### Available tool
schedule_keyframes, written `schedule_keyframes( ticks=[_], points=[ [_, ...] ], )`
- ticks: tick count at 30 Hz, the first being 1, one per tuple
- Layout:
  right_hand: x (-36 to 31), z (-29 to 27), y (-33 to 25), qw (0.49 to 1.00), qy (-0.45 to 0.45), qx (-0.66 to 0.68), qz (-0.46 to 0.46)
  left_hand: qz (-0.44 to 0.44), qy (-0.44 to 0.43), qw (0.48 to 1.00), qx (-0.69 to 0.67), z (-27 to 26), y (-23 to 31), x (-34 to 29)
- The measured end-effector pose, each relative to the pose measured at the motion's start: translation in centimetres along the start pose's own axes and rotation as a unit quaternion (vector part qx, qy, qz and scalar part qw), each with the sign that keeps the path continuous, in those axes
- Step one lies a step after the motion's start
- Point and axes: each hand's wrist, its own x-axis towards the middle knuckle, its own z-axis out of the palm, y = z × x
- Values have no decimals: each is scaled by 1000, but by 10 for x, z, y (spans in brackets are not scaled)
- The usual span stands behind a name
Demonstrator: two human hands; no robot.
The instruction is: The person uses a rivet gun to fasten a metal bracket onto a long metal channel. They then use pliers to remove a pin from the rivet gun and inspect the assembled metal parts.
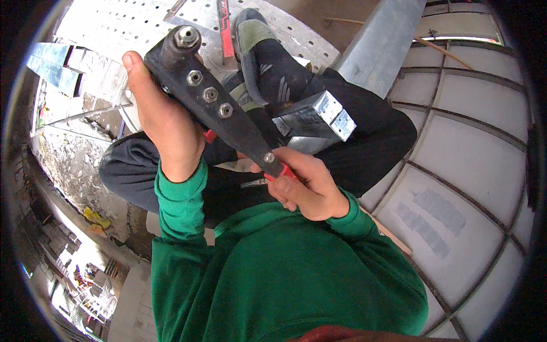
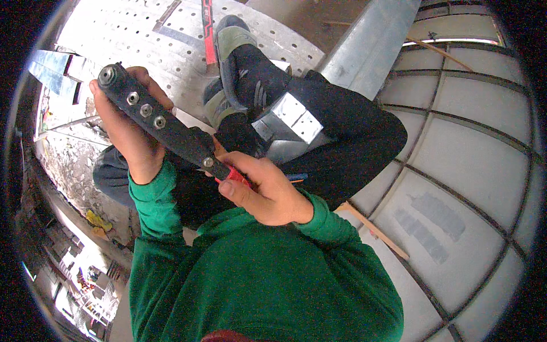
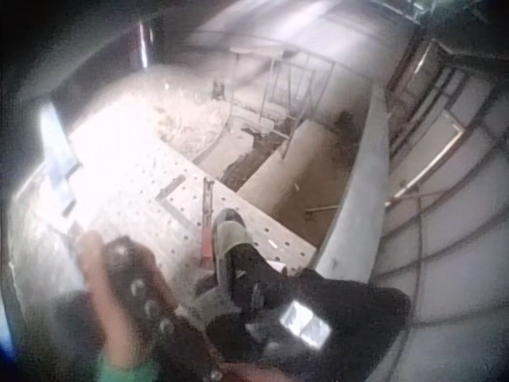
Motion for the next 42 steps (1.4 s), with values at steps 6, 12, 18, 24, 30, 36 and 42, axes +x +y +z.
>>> schedule_keyframes(
  ticks=[6, 12, 18, 24, 30, 36, 42],
  points=[
    [-1, 9, 11, 994, 47, -69, -73, -61, -47, 996, -49, -3, -6, 1],
    [-6, 3, 5, 999, 20, 32, -4, -103, -52, 987, -109, -10, -15, -3],
    [-6, -15, 5, 924, -141, 341, 99, -149, -243, 937, -202, -46, 5, -15],
    [9, -1, 6, 682, -311, 642, 164, -130, -170, 964, -159, -66, -34, -10],
    [26, 28, 13, 493, -355, 784, 128, -124, -344, 922, -130, -30, -24, -12],
    [20, 30, 11, 460, -311, 826, 97, -164, -340, 912, -160, -23, -43, -20],
    [21, 26, 18, 461, -338, 817, 75, -175, -345, 908, -158, -17, -48, -23]
  ],
)
